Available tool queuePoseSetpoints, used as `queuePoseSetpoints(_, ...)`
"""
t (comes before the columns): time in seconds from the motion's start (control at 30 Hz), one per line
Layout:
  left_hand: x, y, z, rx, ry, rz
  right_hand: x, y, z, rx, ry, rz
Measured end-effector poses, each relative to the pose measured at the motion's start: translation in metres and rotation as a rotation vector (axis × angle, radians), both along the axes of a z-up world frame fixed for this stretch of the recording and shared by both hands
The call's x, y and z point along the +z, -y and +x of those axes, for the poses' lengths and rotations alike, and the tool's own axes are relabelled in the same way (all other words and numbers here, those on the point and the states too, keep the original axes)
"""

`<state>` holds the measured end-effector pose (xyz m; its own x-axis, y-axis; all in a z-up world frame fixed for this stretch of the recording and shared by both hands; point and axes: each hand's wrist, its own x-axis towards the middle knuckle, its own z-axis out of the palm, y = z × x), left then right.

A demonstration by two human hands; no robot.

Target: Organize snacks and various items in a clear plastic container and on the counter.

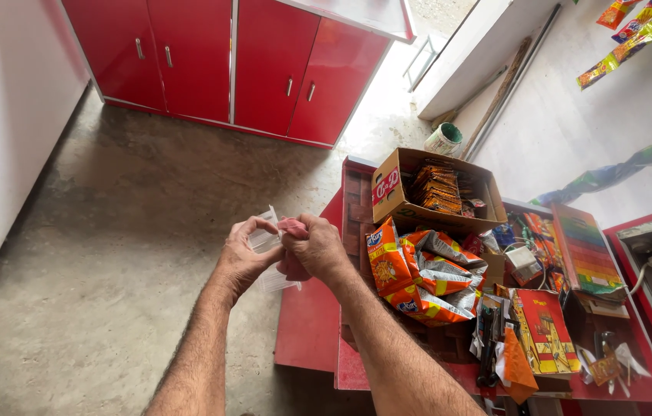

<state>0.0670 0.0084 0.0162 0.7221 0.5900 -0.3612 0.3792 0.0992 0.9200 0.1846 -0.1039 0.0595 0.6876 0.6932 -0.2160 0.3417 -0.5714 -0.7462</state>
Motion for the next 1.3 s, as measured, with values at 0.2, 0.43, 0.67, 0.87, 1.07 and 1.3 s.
queuePoseSetpoints(0.2,-0.001,-0.004,-0.001,0.036,0.056,-0.061,0.006,0.0,-0.004,-0.001,-0.131,0.087)
queuePoseSetpoints(0.43,-0.033,-0.003,0.01,0.035,0.115,0.023,0.009,-0.004,-0.002,-0.005,-0.164,0.103)
queuePoseSetpoints(0.67,-0.034,-0.004,0.013,-0.045,0.081,0.008,0.007,-0.003,0.005,-0.001,-0.004,-0.016)
queuePoseSetpoints(0.87,-0.018,-0.004,0.017,-0.012,0.108,-0.01,-0.001,-0.006,0.007,-0.02,0.083,0.031)
queuePoseSetpoints(1.07,-0.013,0.001,0.018,0.049,0.13,-0.133,-0.008,-0.01,0.01,-0.076,-0.045,-0.014)
queuePoseSetpoints(1.3,-0.043,-0.001,0.018,-0.019,0.128,-0.051,0.008,-0.014,0.017,0.121,-0.204,-0.235)
